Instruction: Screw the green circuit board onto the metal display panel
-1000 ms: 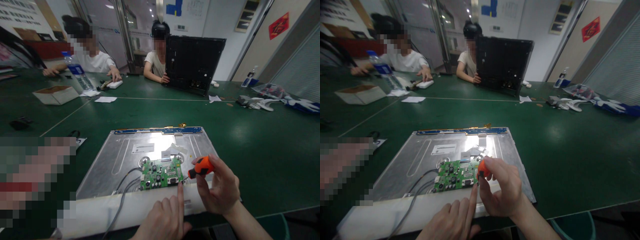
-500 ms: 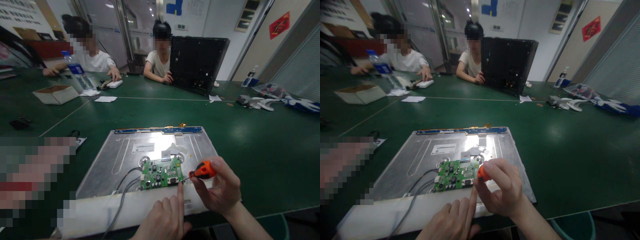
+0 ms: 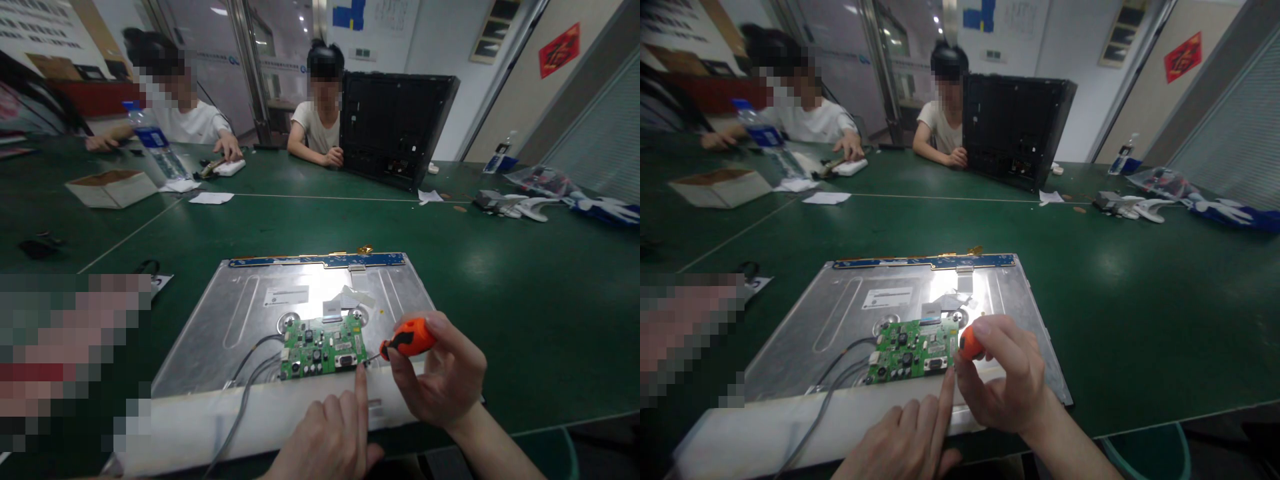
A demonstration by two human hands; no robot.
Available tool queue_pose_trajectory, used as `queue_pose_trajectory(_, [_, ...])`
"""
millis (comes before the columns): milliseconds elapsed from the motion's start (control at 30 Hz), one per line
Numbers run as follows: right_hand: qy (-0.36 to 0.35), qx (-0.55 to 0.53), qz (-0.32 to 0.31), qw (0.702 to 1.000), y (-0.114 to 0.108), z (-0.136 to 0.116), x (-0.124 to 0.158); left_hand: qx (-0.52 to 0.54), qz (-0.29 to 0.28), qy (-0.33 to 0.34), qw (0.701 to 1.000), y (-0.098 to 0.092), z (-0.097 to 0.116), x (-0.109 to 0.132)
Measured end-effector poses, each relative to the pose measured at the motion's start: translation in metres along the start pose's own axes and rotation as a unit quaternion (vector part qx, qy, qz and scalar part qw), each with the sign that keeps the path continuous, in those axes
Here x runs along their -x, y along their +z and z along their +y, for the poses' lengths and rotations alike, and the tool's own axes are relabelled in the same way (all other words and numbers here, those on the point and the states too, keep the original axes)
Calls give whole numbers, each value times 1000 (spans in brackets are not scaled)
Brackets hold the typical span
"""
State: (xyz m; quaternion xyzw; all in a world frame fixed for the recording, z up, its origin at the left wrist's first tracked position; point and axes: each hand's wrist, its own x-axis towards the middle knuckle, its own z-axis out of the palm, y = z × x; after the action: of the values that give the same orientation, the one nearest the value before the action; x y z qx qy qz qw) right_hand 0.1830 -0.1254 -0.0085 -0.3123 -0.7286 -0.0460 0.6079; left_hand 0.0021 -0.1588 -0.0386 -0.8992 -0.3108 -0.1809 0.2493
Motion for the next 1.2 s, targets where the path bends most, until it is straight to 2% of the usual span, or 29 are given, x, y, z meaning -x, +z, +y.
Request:
queue_pose_trajectory(300, [-4, 1, -10, 1000, 0, 0, -1, -3, -7, -1, 1000, -1, 0, 2])
queue_pose_trajectory(733, [-22, 21, 10, 999, 0, 0, -7, -7, -6, 10, 1000, 1, 0, 3])
queue_pose_trajectory(967, [4, 6, 4, 1000, -2, -1, -5, -4, 7, -9, 1000, 6, 5, 5])
queue_pose_trajectory(1200, [18, 3, 7, 1000, -2, -2, -4, 3, -2, -12, 1000, 7, 5, 7])
